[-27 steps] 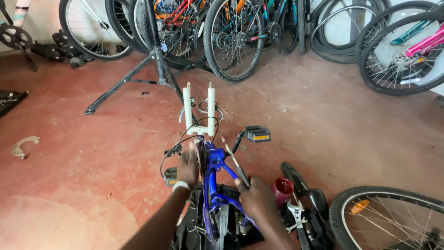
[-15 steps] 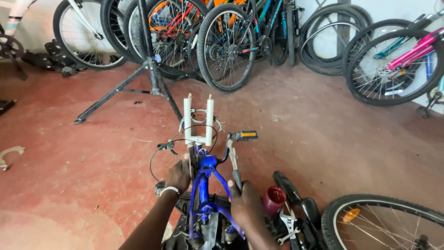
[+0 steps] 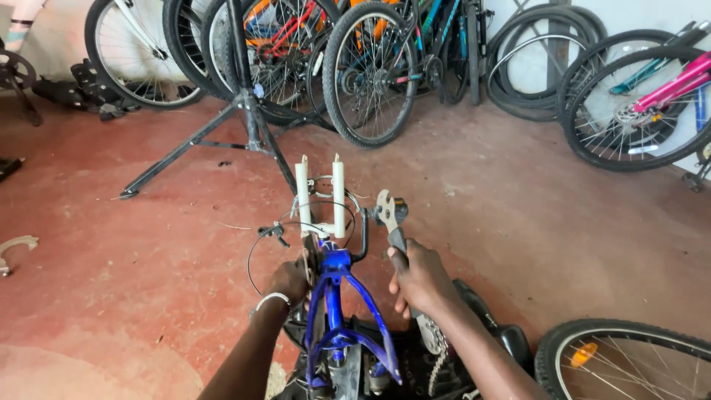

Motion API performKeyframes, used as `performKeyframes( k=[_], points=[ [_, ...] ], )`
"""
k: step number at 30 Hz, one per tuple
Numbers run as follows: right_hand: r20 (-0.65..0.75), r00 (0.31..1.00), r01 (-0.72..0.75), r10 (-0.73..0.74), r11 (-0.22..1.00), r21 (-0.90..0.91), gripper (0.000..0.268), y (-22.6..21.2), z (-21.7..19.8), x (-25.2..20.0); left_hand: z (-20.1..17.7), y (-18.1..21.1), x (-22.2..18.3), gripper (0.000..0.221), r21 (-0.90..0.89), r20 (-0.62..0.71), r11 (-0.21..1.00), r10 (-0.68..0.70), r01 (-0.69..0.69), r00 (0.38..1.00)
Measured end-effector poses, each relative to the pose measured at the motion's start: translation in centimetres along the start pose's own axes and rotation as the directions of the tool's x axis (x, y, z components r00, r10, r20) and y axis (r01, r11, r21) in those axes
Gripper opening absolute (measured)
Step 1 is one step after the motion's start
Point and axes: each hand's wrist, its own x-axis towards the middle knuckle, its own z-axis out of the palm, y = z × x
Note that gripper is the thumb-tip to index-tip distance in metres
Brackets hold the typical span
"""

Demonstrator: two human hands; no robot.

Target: Assembling and repairing a small blue bicycle by attaching the seat and frame components using a screwdriver.

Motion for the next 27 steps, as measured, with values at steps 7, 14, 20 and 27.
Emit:
performKeyframes(
  k=[7, 14, 20, 27],
  points=[
    [0.038, 0.997, -0.056, 0.062, 0.989, -0.138, 0.037, -0.2, 1.3, 3.6, 0.0, 0.7, -0.1, 0.065, 0.055, -0.015, 0.998, -0.017, 0.018, 1.0],
    [0.01, 1.0, 0.016, -0.013, 0.923, -0.383, 0.038, 3.6, 4.5, 7.0, -0.5, 1.0, -0.9, 0.065, 0.005, 0.039, 1.0, -0.019, 0.019, 0.999],
    [-0.068, 0.994, 0.059, -0.091, 0.926, -0.372, 0.041, 5.6, 8.4, 7.0, 2.5, -7.0, 12.0, 0.064, -0.296, 0.033, 0.955, 0.003, 0.007, 0.999],
    [-0.105, 0.992, -0.055, 0.076, 0.98, 0.191, 0.039, 11.9, 14.1, 12.0, 2.5, -8.6, 14.9, 0.044, 0.132, 0.144, 0.953, 0.253, -0.272, 0.957]
  ],
)
